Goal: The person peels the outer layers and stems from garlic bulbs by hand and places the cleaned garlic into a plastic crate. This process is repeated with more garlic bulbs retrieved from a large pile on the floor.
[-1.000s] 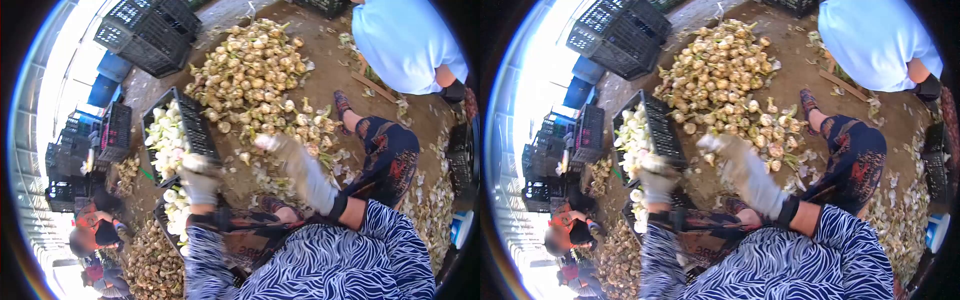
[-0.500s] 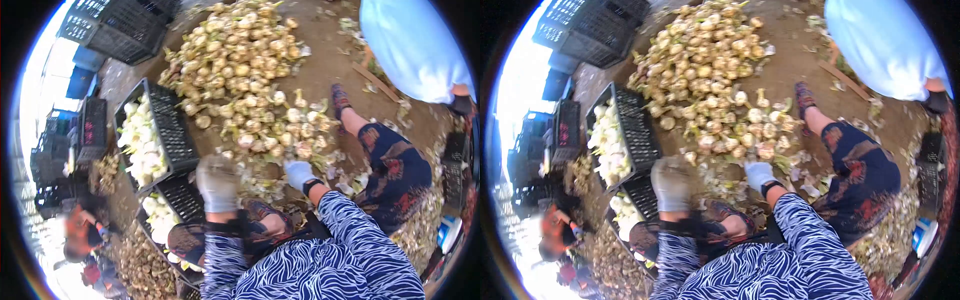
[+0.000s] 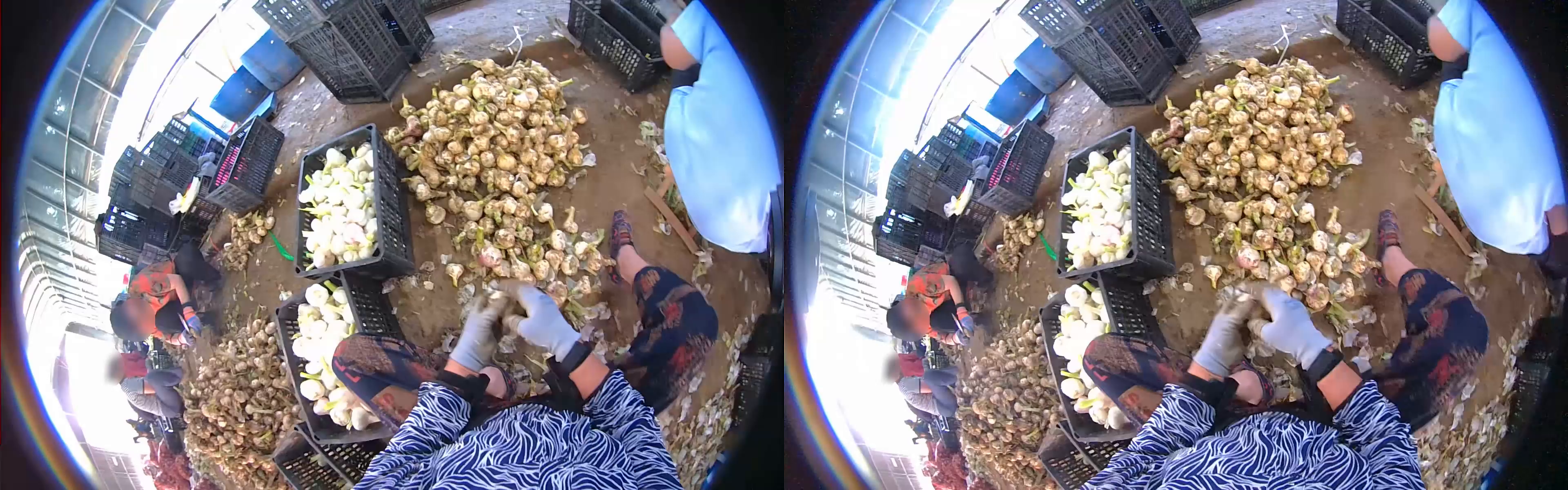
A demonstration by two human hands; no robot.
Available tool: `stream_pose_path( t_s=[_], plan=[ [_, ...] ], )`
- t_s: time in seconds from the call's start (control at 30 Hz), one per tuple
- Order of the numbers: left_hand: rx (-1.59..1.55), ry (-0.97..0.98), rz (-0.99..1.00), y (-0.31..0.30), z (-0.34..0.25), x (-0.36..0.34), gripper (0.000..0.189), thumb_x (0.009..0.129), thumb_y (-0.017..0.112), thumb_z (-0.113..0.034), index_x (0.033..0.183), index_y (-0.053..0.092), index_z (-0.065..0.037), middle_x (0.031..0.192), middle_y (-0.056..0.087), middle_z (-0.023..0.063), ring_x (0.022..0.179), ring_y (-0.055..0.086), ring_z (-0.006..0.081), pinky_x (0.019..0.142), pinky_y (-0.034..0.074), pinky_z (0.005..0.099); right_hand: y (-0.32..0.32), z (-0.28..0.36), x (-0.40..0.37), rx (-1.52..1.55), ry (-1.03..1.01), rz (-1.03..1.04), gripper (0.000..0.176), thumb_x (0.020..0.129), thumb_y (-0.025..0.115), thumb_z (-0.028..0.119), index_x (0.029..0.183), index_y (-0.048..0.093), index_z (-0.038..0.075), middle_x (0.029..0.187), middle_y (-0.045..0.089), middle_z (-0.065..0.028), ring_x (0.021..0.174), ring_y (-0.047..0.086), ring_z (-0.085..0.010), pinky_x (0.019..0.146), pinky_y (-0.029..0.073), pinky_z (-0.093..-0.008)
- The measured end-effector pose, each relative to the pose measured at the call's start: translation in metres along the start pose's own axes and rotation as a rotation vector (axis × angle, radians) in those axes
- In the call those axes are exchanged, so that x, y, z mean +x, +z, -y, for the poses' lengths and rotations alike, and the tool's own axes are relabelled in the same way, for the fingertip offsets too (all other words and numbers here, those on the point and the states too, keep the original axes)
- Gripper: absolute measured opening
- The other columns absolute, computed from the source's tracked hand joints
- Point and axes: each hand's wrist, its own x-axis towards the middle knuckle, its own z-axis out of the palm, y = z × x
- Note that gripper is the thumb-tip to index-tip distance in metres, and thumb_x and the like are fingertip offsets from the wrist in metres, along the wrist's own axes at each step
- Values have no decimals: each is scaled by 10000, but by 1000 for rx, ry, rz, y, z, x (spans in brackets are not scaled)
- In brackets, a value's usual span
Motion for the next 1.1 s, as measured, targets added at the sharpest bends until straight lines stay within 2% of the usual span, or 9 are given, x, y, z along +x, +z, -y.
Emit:
stream_pose_path(
  t_s=[0.07, 0.1, 0.17, 0.27, 0.37, 0.57, 0.7, 1.0, 1.1],
  plan=[
    [-162, 86, 122, 14, -16, -27, 375, 870, 643, -144, 1220, 520, -95, 1050, 630, 22, 936, 626, 171, 802, 534, 357, -13, 24, -27, 962, 120, -223, 454, 805, 712, 77, 1226, 558, 2, 1133, 606, -68, 986, 583, -124, 870, 475, -276],
    [-130, 199, 143, 25, -22, -39, 418, 866, 636, -112, 1254, 487, -81, 1088, 617, 58, 958, 629, 200, 808, 539, 366, -15, 26, -31, 984, 93, -391, 367, 865, 680, 130, 1179, 572, -26, 1090, 613, -48, 935, 583, -99, 820, 481, -261],
    [7, 301, 198, 45, -35, -64, 508, 845, 645, -66, 1306, 434, -53, 1128, 601, 90, 1015, 617, 221, 830, 540, 374, -38, 37, -44, 970, 344, -227, 365, 890, 671, 204, 1151, 585, -36, 1029, 633, -42, 889, 581, -92, 780, 474, -254],
    [347, 455, 215, 63, -34, -81, 690, 800, 627, 16, 1419, 324, -6, 1244, 541, 117, 1091, 581, 213, 909, 496, 327, -41, 47, -48, 967, 259, -137, 466, 863, 712, 351, 1116, 601, -24, 992, 637, -46, 863, 581, -109, 754, 463, -247],
    [1221, 924, 97, 75, -37, -93, 718, 787, 689, -42, 1422, 357, 10, 1287, 523, 136, 1184, 506, 204, 1001, 421, 332, -42, 58, -50, 963, 178, -186, 484, 814, 768, 368, 1067, 624, -18, 949, 641, -41, 836, 576, -97, 730, 458, -235],
    [634, 694, 156, 63, -21, -95, 731, 794, 779, -199, 1378, 417, 50, 1303, 521, 157, 1188, 515, 206, 995, 426, 328, -46, 58, -50, 1126, 269, -100, 285, 868, 722, 252, 974, 674, -8, 834, 664, -29, 699, 593, -70, 619, 482, -229],
    [427, 549, 192, 65, -23, -98, 734, 803, 784, -118, 1405, 393, 36, 1258, 563, 114, 1109, 572, 187, 962, 462, 317, -51, 52, -50, 1184, 335, 11, 250, 892, 691, 222, 979, 674, -12, 823, 667, -37, 691, 623, -101, 626, 510, -248],
    [191, 459, 172, 78, -27, -101, 702, 810, 769, -97, 1392, 405, 52, 1270, 561, 131, 1123, 565, 187, 990, 445, 327, -69, 48, -66, 1440, 254, 127, 270, 892, 656, 127, 1110, 623, -29, 928, 679, -81, 781, 664, -172, 657, 544, -291],
    [418, 610, 162, 80, -23, -100, 692, 807, 767, -104, 1383, 415, 50, 1280, 558, 135, 1144, 559, 203, 1003, 435, 328, -81, 60, -70, 1431, 298, 133, 271, 884, 653, 116, 1110, 629, -31, 929, 676, -73, 825, 657, -161, 676, 543, -290]
  ],
)
